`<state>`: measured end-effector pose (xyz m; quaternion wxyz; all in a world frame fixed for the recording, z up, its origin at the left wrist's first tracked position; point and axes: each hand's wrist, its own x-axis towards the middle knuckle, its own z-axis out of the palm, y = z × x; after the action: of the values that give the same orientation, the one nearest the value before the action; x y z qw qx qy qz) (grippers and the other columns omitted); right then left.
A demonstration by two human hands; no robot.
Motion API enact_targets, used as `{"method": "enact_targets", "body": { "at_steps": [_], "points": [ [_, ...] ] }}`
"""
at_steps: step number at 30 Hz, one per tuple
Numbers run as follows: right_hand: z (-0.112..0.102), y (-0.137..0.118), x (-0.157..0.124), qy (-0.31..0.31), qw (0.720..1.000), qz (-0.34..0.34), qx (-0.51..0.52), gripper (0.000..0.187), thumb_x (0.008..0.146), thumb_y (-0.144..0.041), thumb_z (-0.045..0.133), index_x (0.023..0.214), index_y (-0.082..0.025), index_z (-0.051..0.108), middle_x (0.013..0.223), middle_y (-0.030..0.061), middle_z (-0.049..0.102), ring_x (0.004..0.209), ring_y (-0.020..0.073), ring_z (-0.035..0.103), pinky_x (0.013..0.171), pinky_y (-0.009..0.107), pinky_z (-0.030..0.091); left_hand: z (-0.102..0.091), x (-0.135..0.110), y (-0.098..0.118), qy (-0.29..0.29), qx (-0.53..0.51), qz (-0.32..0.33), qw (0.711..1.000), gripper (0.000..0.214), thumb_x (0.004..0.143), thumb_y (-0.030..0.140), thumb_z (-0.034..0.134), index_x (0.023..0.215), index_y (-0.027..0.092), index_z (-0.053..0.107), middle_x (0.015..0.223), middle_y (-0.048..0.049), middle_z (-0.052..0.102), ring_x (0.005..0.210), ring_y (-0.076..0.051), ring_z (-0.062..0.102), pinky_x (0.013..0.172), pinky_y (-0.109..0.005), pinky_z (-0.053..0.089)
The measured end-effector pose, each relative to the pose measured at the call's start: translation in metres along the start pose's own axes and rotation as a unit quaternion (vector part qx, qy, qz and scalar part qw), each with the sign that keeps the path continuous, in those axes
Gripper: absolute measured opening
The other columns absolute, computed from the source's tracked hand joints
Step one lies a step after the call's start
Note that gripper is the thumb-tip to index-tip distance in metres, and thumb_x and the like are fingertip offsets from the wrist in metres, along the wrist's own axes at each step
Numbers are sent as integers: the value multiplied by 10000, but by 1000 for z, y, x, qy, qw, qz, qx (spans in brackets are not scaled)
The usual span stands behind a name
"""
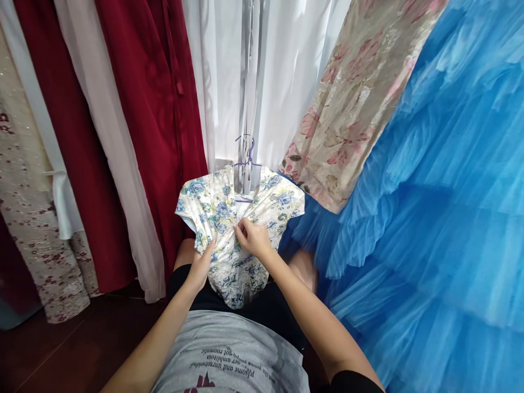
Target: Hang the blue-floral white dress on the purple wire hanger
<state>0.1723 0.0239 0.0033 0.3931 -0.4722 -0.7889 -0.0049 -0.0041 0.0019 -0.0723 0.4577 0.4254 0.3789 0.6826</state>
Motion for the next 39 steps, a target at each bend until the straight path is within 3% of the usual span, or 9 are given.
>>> {"method": "enact_targets", "body": {
  "at_steps": [6, 9, 12, 15, 17, 21, 25, 33, 39],
  "points": [
    [4, 18, 4, 19, 998, -50, 36, 271, 986, -443, 484, 1111, -223, 579, 674, -6, 641, 575, 174, 596, 596, 261, 394, -1, 4, 8, -16, -6, -22, 1000, 552, 873, 454, 695, 1381, 272, 576, 1420, -64, 612, 1378, -288, 516, 1161, -414, 423],
    [4, 24, 0, 14, 998, -58, 36, 224, 1001, -401, 446, 1024, -227, 585, 692, 7, 635, 586, 171, 592, 594, 262, 393, -3, 8, 4, 55, 34, -20, 998, 563, 930, 521, 578, 1432, 278, 498, 1453, -70, 577, 1412, -276, 473, 1163, -384, 413],
    [-1, 24, -7, 0, 999, -46, 21, 222, 1011, -400, 426, 1009, -235, 575, 710, 15, 649, 598, 178, 603, 604, 272, 403, -9, 6, 1, 125, 103, 63, 985, 528, 971, 552, 457, 1424, 284, 421, 1482, -96, 512, 1408, -267, 462, 1159, -379, 399],
    [-9, 17, -13, -25, 998, -64, 5, 205, 1015, -369, 419, 1016, -236, 575, 735, 27, 681, 604, 189, 623, 610, 285, 411, -9, -2, 1, 159, 203, 203, 945, 632, 887, 489, 630, 1408, 274, 345, 1510, -141, 411, 1412, -291, 427, 1158, -405, 376],
    [-14, 11, -18, -35, 995, -93, 1, 186, 1009, -329, 425, 1028, -226, 579, 738, 36, 694, 612, 199, 641, 607, 289, 411, -1, -6, 3, 97, 260, 248, 928, 599, 837, 421, 707, 1337, 271, 413, 1445, -147, 460, 1369, -301, 459, 1132, -412, 386],
    [-16, 7, -27, -30, 991, -129, -20, 188, 1012, -309, 432, 1029, -217, 594, 771, 59, 713, 675, 212, 682, 611, 281, 411, 30, 3, 5, -131, 290, 225, 921, 231, 878, 335, 636, 1098, 290, 582, 1045, -88, 667, 1037, -281, 642, 921, -376, 477],
    [-29, 21, -6, 12, 992, -116, -48, 210, 1010, -344, 444, 989, -215, 608, 697, 39, 689, 607, 195, 650, 576, 270, 384, 49, 14, 13, -166, 357, 245, 886, 75, 919, 291, 543, 860, 264, 579, 825, -59, 656, 823, -250, 651, 754, -331, 446],
    [-93, 23, 138, 136, 985, -90, -48, 102, 940, -269, 550, 937, -193, 618, 665, 12, 658, 593, 182, 589, 603, 259, 355, 49, -11, 30, -221, 529, 256, 778, 164, 927, 241, 514, 764, 221, 513, 677, -12, 614, 642, -193, 606, 603, -287, 324],
    [-103, 16, 127, 118, 976, -114, -142, 124, 963, -266, 544, 987, -189, 638, 740, 33, 719, 645, 193, 629, 601, 260, 328, 48, 14, 60, -285, 483, 238, 793, 165, 976, 285, 478, 889, 220, 602, 839, -34, 693, 792, -210, 656, 696, -284, 423]
  ]
}}
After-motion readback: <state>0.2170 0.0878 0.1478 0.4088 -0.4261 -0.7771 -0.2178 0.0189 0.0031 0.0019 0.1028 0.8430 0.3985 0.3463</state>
